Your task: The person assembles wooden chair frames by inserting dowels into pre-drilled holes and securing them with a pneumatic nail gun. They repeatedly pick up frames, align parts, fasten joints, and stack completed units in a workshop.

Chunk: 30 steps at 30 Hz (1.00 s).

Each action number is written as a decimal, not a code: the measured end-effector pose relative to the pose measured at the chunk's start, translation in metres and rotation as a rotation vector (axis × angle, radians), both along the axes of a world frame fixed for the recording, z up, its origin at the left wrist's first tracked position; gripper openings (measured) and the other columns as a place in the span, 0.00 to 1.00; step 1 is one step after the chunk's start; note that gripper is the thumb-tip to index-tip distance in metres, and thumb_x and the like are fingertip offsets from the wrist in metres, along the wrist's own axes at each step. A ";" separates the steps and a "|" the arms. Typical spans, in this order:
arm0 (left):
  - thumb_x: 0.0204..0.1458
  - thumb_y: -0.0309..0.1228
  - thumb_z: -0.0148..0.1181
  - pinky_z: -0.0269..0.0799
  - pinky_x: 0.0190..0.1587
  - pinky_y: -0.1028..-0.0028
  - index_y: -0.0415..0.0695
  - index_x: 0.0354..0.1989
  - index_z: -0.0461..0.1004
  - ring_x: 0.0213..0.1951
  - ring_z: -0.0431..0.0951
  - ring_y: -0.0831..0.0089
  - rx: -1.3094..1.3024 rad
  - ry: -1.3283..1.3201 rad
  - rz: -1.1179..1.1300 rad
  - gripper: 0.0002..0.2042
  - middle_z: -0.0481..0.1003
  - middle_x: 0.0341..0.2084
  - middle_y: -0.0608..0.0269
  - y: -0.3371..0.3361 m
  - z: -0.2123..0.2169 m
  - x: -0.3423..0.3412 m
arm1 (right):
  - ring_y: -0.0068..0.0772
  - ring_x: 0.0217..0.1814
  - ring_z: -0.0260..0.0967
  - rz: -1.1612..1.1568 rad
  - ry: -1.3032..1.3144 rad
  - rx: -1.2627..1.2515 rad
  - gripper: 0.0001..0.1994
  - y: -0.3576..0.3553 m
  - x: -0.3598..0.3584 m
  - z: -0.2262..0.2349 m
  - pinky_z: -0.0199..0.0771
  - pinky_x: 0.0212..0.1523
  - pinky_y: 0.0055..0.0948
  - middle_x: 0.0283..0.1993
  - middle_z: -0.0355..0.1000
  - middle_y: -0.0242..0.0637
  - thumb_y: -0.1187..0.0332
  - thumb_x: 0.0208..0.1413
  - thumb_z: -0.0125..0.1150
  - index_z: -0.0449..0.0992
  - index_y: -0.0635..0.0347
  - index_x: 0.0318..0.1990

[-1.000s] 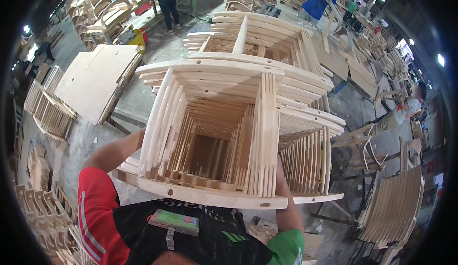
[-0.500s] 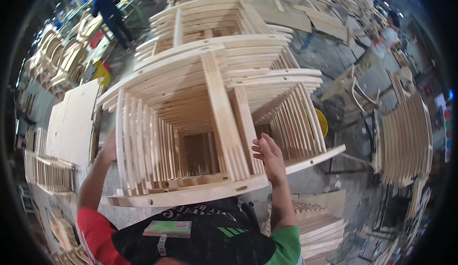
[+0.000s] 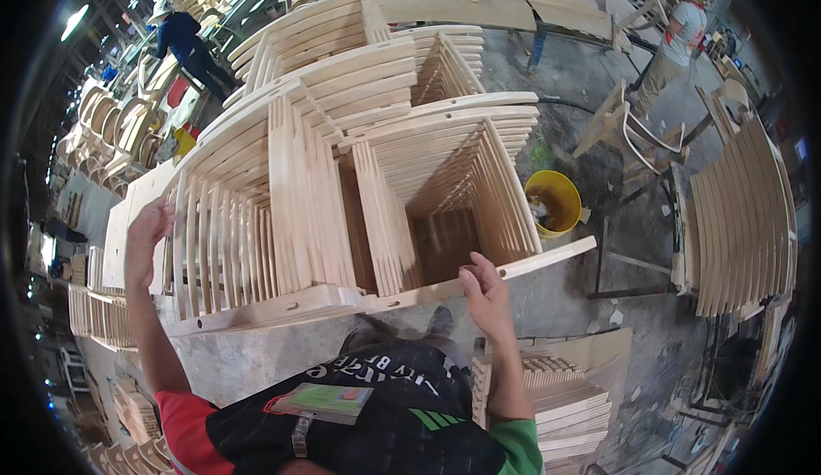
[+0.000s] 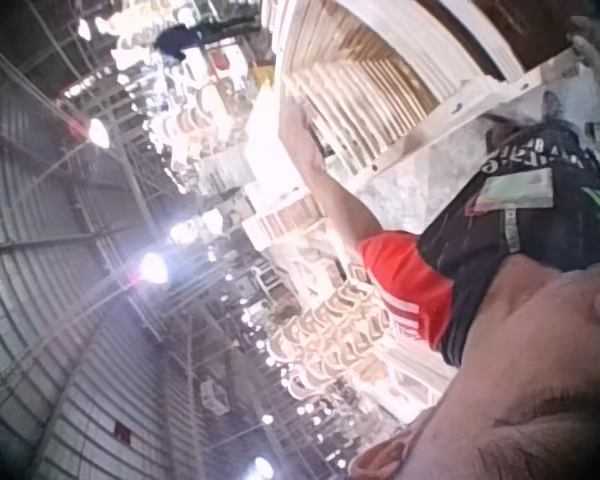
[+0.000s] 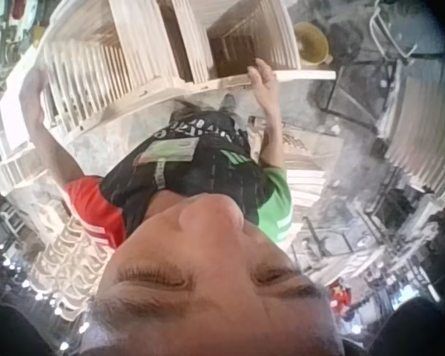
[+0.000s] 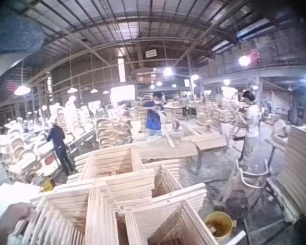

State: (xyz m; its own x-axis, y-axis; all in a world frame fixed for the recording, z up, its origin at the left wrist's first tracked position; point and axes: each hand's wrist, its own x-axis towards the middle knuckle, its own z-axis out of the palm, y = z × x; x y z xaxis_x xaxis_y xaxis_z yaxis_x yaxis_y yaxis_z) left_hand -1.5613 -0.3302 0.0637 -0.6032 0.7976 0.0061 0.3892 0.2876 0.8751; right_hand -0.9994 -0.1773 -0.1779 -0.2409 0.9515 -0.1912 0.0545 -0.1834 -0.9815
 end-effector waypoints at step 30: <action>0.69 0.61 0.49 0.72 0.28 0.67 0.46 0.45 0.76 0.27 0.74 0.75 -0.451 -0.016 0.344 0.27 0.75 0.28 0.66 -0.043 -0.131 -0.194 | 0.34 0.64 0.73 0.259 0.181 -0.216 0.32 0.022 -0.177 0.033 0.73 0.65 0.35 0.63 0.74 0.42 0.49 0.76 0.53 0.64 0.67 0.74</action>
State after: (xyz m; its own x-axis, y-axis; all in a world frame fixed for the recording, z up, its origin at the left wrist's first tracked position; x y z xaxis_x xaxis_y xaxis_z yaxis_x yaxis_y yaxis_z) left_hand -1.7556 -0.3731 -0.0669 -0.8257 0.4768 -0.3015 0.1947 0.7424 0.6410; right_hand -1.1760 -0.1550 -0.1450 -0.5163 0.7972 -0.3128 -0.0444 -0.3897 -0.9198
